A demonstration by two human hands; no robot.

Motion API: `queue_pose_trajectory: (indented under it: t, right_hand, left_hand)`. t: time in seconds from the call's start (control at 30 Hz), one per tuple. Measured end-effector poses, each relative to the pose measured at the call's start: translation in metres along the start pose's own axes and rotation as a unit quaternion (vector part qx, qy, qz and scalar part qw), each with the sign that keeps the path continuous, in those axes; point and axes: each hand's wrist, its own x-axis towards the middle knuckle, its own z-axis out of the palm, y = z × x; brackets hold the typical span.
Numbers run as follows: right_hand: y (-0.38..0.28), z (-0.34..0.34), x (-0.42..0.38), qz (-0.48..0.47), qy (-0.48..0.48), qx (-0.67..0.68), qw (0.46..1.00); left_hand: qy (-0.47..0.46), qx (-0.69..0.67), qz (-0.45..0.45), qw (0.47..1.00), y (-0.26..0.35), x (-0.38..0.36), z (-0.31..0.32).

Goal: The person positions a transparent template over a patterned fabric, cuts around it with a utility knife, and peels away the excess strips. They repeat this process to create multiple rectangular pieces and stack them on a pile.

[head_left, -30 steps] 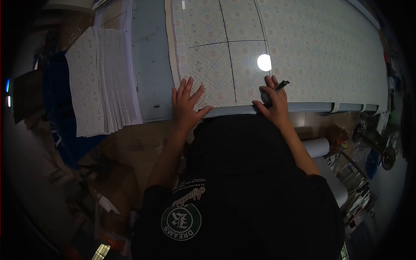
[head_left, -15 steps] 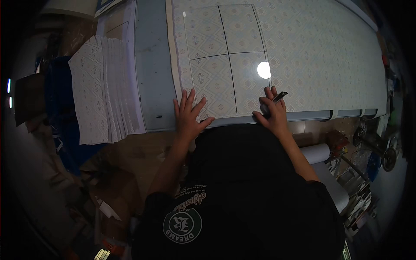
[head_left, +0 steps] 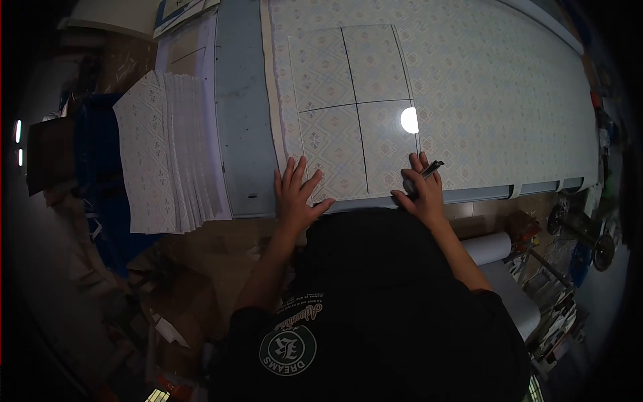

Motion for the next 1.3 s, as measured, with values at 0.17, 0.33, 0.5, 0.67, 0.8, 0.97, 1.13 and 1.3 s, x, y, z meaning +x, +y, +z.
queue_pose_trajectory:
  t: [0.17,0.33,0.5,0.67,0.8,0.97,1.13,1.3]
  right_hand:
    - [0.0006,0.0008,0.0008,0.000,0.002,0.001,1.000]
    - [-0.0002,0.0004,0.0005,0.006,-0.005,-0.003,1.000]
    - [-0.0012,-0.0003,0.0006,0.007,-0.006,0.000,1.000]
    - [-0.0017,-0.0007,0.0002,0.010,-0.012,-0.002,1.000]
    - [-0.0028,-0.0015,0.0009,0.012,-0.013,-0.001,1.000]
    - [-0.0021,-0.0019,0.0010,0.011,-0.013,0.004,1.000]
    - [-0.0045,-0.0036,0.0012,0.023,-0.017,0.005,1.000]
    - [-0.0019,-0.0019,0.0007,0.012,-0.009,0.009,1.000]
  left_hand:
    - [0.000,0.000,0.000,1.000,0.0001,-0.0002,-0.0003]
    - [-0.003,0.000,0.006,1.000,-0.0018,-0.0003,0.0011]
    - [-0.002,-0.005,0.004,1.000,-0.0003,-0.0012,0.0002]
    - [-0.008,-0.008,0.003,1.000,-0.0003,-0.0007,-0.0011]
    - [-0.004,-0.010,0.007,1.000,0.0001,-0.0004,-0.0016]
    - [-0.004,-0.006,0.004,1.000,0.0001,-0.0008,-0.0008]
    - [-0.008,-0.007,0.003,1.000,-0.0007,-0.0035,0.0011]
    - [-0.001,-0.011,0.004,1.000,-0.0012,-0.0010,0.0009]
